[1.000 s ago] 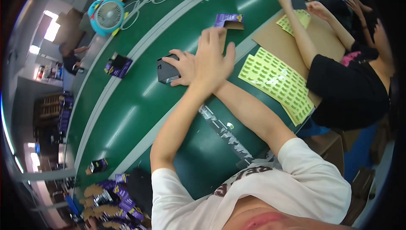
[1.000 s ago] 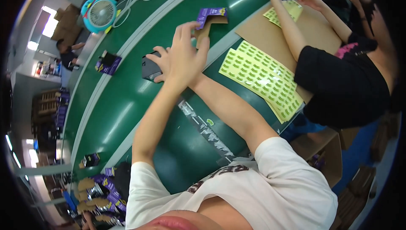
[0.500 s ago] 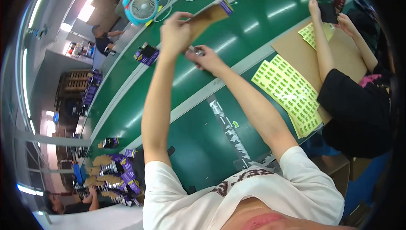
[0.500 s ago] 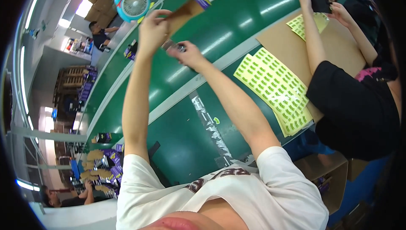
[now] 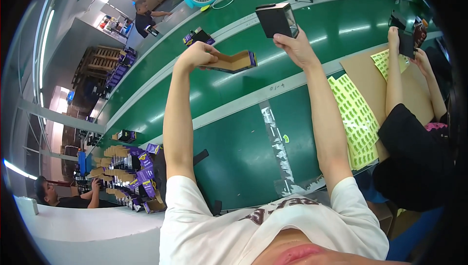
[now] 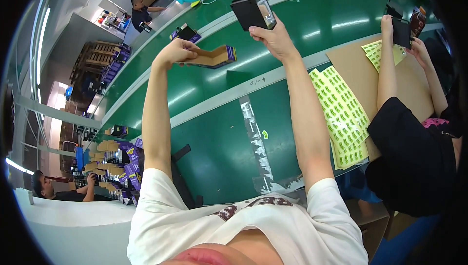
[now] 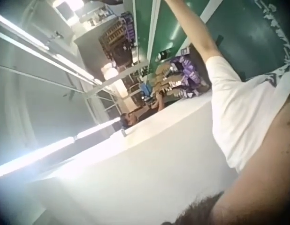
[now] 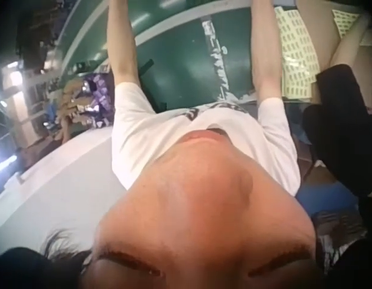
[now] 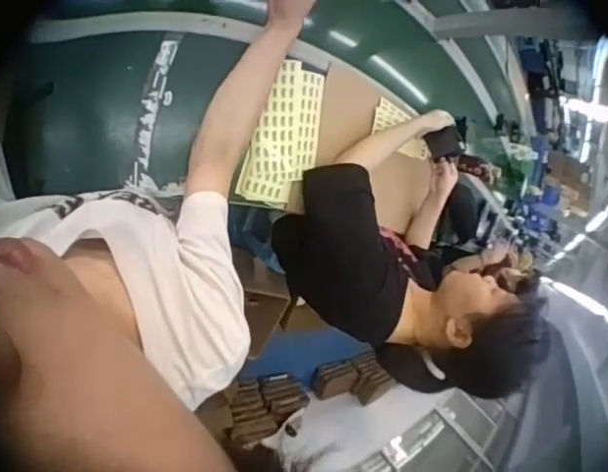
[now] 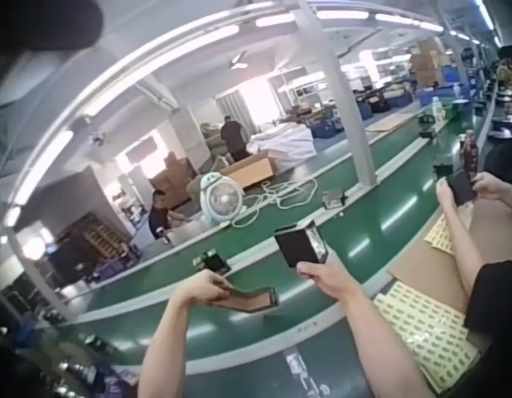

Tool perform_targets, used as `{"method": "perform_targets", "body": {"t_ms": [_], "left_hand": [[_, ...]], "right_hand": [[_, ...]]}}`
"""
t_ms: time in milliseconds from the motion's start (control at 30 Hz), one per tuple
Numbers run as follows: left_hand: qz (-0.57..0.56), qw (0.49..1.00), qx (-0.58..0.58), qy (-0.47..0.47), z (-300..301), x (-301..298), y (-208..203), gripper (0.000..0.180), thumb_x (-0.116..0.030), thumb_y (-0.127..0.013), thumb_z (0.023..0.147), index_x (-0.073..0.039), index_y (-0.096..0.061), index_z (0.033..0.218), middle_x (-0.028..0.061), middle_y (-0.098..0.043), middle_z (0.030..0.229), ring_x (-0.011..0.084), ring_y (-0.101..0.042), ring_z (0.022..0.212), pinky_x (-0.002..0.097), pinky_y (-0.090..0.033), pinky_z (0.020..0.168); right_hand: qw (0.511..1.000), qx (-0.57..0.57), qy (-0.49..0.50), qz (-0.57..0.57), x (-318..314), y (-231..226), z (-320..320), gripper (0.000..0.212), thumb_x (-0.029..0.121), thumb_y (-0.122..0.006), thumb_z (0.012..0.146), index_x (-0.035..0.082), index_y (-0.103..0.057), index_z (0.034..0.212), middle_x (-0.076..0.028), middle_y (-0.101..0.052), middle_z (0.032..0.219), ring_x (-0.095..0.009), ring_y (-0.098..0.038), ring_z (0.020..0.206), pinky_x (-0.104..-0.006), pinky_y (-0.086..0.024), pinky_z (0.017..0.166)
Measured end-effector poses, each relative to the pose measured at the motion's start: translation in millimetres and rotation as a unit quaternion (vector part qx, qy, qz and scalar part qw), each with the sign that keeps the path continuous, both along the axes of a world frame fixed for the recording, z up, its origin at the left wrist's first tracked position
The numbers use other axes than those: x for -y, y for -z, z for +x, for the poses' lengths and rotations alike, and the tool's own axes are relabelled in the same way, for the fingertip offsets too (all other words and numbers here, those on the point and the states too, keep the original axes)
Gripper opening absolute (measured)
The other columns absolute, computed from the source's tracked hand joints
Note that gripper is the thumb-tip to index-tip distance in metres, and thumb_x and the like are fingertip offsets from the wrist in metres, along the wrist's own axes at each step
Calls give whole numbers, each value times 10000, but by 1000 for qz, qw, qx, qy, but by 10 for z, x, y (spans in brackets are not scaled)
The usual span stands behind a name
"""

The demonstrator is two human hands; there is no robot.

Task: Packaging products into small cardboard boxes at an assembly line workstation.

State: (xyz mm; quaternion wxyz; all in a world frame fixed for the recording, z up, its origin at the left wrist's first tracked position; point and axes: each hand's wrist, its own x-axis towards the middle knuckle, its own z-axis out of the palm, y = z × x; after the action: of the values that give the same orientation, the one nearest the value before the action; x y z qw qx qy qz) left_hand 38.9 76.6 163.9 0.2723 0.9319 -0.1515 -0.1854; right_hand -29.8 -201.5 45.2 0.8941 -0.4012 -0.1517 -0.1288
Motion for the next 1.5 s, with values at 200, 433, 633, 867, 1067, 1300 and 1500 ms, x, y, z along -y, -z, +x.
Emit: {"method": "perform_targets", "body": {"t_ms": [200, 433, 633, 867, 1067, 1300, 1500], "left_hand": [[56, 997, -52, 12, 15, 259, 75, 222, -90, -670, 803, -13, -755, 994, 37, -668, 739, 105, -549, 575, 203, -433, 489], [34, 995, -87, 21, 97, 195, 175, 249, -198, -655, 865, -31, -747, 1026, 51, -699, 826, 131, -611, 697, 243, -499, 583], [-188, 973, -71, -111, -50, 227, 344, 434, -402, -526, 962, -32, -700, 1109, 77, -718, 975, 161, -636, 906, 325, -525, 733], [-583, 743, 90, -314, -121, 110, 1411, 539, -475, -347, 1015, -38, -642, 1126, 112, -697, 1043, 181, -610, 961, 354, -487, 823], [-657, 664, 184, -307, -445, 195, 1653, 506, -445, -293, 1024, -40, -590, 1092, 115, -674, 993, 193, -604, 886, 335, -469, 807], [-674, 638, 271, -255, -366, 266, 1580, 458, -431, -285, 1016, -45, -529, 1052, 103, -620, 923, 212, -579, 831, 347, -472, 786], [-490, 634, 458, -384, -182, -33, 1627, 510, -455, -237, 1027, -8, -480, 988, 141, -566, 889, 236, -552, 785, 381, -478, 791]], "right_hand": [[993, 2, -88, -80, -89, -83, -111, 355, 8, -742, 793, -1, -594, 1116, -95, -652, 864, -138, -591, 715, -227, -483, 621], [952, -48, -134, -271, -212, 50, -29, 411, 35, -757, 764, -5, -586, 1136, -122, -661, 921, -161, -590, 721, -253, -498, 645], [887, -37, -21, -459, -297, 266, 25, 455, 8, -735, 764, -21, -570, 1187, -122, -658, 995, -139, -563, 649, -261, -488, 617], [848, 35, 57, -527, -557, 281, -44, 494, 4, -737, 745, -14, -569, 1210, -104, -666, 1035, -148, -580, 665, -271, -494, 632], [845, -14, -8, -534, -782, 353, -146, 500, 42, -746, 751, 7, -570, 1217, -96, -658, 1079, -174, -601, 728, -290, -503, 682], [746, 34, 177, -641, -1001, 488, -97, 433, 104, -750, 777, 31, -578, 1168, -92, -631, 1077, -237, -642, 845, -332, -526, 733], [667, 35, 257, -698, -1073, 521, -118, 357, 129, -719, 808, 43, -580, 1126, -92, -621, 1044, -274, -651, 908, -362, -537, 759]]}}
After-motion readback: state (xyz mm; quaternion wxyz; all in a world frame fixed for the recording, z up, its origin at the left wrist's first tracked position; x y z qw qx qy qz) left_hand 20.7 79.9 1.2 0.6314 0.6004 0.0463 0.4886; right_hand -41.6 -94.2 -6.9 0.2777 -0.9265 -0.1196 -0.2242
